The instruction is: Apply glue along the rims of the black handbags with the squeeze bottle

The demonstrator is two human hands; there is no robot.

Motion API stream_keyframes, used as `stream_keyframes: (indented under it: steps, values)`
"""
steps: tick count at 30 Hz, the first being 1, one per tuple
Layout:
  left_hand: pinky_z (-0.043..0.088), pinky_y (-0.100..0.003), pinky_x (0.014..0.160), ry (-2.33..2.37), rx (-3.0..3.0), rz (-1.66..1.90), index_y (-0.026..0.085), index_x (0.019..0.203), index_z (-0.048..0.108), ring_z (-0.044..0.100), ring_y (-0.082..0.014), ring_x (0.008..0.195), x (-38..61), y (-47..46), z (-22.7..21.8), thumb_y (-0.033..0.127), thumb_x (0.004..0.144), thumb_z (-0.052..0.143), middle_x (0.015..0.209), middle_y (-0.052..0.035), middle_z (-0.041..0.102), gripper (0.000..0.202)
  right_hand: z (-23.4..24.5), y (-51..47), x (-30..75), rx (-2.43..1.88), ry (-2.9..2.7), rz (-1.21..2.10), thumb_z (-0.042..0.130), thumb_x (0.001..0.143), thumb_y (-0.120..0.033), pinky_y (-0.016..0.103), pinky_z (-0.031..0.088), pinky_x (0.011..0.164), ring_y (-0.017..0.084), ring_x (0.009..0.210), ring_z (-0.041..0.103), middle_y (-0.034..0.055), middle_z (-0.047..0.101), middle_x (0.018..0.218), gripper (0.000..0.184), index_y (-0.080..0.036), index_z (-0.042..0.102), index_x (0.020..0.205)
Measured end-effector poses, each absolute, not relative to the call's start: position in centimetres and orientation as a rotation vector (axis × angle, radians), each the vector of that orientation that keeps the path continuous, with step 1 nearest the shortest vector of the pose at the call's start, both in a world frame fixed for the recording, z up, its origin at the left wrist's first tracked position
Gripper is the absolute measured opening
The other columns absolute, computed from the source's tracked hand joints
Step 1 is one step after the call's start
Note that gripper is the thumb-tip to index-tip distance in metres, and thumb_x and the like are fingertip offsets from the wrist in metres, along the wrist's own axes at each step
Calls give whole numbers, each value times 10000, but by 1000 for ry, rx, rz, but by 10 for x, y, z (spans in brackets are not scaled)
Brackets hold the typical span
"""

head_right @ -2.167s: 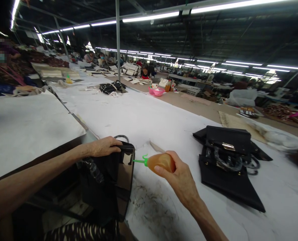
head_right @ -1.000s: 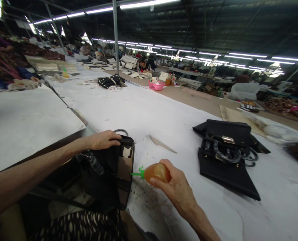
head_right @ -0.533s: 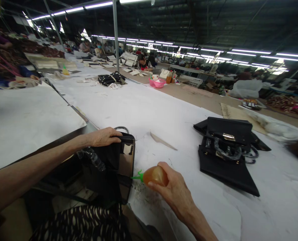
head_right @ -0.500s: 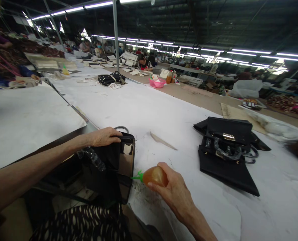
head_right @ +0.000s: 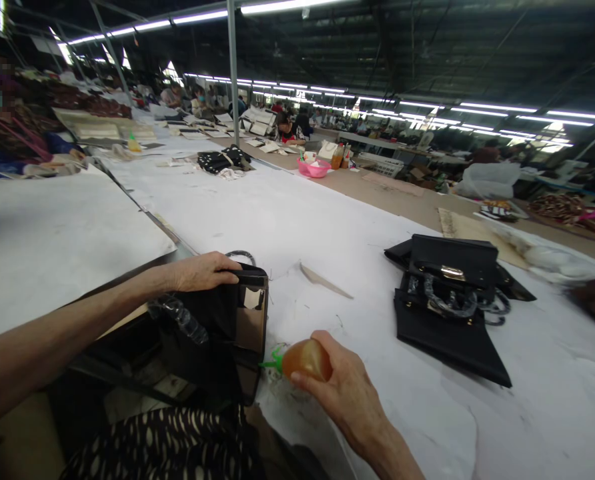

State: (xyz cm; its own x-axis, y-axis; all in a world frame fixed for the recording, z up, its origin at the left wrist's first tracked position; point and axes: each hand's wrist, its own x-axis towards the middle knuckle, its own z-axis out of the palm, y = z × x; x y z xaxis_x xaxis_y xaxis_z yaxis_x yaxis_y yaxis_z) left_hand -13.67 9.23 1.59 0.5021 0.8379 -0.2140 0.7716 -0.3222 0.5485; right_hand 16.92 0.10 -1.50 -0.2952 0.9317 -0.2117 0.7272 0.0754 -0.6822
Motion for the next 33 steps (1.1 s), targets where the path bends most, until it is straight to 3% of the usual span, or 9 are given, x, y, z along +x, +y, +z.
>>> stream_keyframes:
  steps: [3, 7, 12, 16, 24, 33]
  values:
    - [384, -216, 606, 1331, 2124, 129, 159, 913, 655, 517, -141, 662, -138, 87, 35, 325, 817, 426, 728, 7, 613, 299, -12, 2, 176, -1586, -1921, 1178, 647, 752, -429, 278, 372, 582, 182, 635, 497, -39, 534, 673, 306, -223, 558, 960]
    - [379, -212, 602, 1352, 2153, 133, 175, 935, 658, 514, -137, 659, -142, 88, 68, 360, 821, 436, 728, 16, 611, 311, -8, 7, 185, -1443, -1611, 1389, 680, 701, -457, 261, 360, 532, 170, 631, 483, -20, 542, 699, 355, -199, 561, 913]
    - [374, -211, 640, 1436, 2356, 147, 208, 921, 657, 522, -133, 665, -134, 94, 118, 346, 834, 450, 709, 30, 601, 264, 1, 15, 195, -1383, -1418, 1402, 674, 681, -501, 232, 237, 425, 122, 506, 381, -10, 518, 623, 415, -164, 589, 908]
    - [374, -218, 659, 1527, 2579, 186, 204, 888, 633, 548, -142, 690, -117, 98, 138, 319, 858, 449, 731, 14, 605, 219, 4, 25, 203, -1308, -1283, 1384, 669, 685, -503, 231, 231, 419, 125, 497, 400, 9, 534, 616, 428, -146, 608, 913]
    - [448, -291, 738, 1638, 2853, 49, 180, 1015, 558, 606, -212, 847, -79, 98, 98, 311, 919, 391, 921, -80, 639, 233, -15, 51, 218, -1343, -1262, 1295, 653, 702, -505, 239, 260, 422, 146, 521, 466, 15, 562, 658, 403, -159, 591, 901]
    - [470, -305, 699, 1637, 2817, -113, 181, 992, 556, 621, -218, 801, -51, 85, 73, 258, 878, 480, 885, -68, 640, 157, -38, 64, 226, -1417, -1334, 1195, 637, 737, -489, 241, 299, 429, 145, 529, 465, 1, 558, 659, 367, -170, 559, 903]
